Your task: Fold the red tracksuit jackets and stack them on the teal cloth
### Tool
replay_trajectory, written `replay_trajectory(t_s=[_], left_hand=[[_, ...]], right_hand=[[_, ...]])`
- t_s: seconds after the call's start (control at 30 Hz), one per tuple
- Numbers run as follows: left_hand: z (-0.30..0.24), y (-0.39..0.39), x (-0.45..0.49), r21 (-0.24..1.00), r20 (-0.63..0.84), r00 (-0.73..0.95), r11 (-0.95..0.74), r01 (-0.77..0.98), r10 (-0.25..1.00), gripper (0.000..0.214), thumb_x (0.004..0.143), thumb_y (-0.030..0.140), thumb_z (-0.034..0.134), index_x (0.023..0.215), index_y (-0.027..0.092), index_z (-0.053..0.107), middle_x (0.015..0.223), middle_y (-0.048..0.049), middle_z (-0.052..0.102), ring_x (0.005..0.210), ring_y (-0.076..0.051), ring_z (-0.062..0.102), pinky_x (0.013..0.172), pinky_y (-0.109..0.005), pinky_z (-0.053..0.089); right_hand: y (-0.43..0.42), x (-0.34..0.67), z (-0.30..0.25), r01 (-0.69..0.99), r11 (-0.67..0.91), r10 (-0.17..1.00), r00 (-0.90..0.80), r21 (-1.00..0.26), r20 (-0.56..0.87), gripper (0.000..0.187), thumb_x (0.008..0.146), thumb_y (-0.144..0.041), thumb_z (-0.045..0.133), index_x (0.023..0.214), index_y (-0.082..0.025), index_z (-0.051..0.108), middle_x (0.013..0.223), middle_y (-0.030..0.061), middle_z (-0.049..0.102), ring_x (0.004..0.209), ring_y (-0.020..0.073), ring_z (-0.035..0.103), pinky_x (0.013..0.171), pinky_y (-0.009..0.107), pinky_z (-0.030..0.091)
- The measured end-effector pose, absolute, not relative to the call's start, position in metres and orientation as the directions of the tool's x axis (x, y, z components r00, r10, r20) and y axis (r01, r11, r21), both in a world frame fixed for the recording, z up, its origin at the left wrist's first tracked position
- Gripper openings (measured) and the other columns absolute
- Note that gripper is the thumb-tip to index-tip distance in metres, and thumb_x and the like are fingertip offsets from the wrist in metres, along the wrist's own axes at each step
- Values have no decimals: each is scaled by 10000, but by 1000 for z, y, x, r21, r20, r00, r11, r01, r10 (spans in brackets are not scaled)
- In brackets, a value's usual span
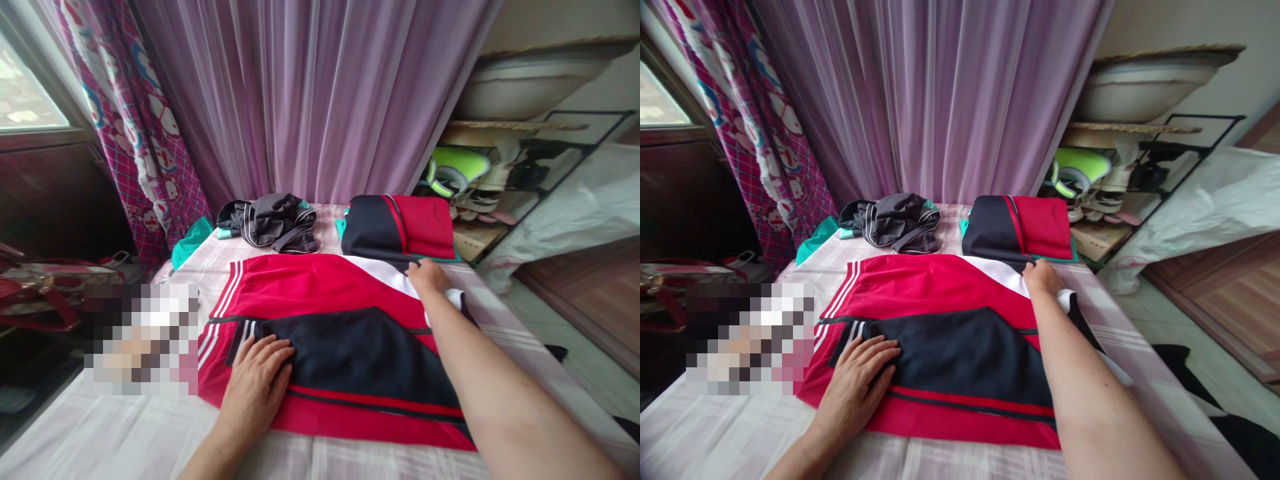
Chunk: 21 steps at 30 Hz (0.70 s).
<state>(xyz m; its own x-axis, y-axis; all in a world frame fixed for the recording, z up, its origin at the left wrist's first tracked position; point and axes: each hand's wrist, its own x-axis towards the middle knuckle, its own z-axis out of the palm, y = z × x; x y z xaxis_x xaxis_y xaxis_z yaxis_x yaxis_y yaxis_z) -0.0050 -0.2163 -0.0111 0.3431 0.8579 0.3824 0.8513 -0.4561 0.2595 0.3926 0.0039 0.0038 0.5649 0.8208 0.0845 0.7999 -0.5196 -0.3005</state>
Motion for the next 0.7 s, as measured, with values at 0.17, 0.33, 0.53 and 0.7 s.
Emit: replay_trajectory(t_s=[0.17,0.33,0.53,0.7], left_hand=[[-10,-216,-4,272,380,332,-447,852,863,267,973,327,506,1174,299,680,1210,-16,734,1197,-251,629,1108,-518,389],[-9,-215,-3,298,373,324,-443,845,869,275,978,337,490,1158,294,693,1212,-25,734,1194,-254,628,1113,-523,379],[-8,-214,0,311,386,312,-441,842,868,285,976,342,480,1140,269,701,1204,-45,737,1179,-255,633,1107,-516,377],[-8,-213,0,300,382,323,-447,843,866,289,984,348,465,1142,269,694,1209,-39,736,1187,-261,629,1102,-525,367]], right_hand=[[-10,370,14,779,-525,813,578,-343,68,529,919,-275,444,1432,-159,497,1180,181,703,1106,301,648,931,435,481],[-49,344,15,928,-204,954,259,-313,148,554,901,-294,489,1431,-136,506,1388,175,593,1247,309,573,1047,440,445],[-139,290,-4,941,236,910,-126,-242,396,436,932,-327,482,1324,-208,631,1442,117,568,1341,283,496,1092,452,417],[-186,266,-18,936,315,905,-247,-155,345,403,957,-315,473,1314,-240,644,1429,101,587,1348,277,493,1108,480,384]])
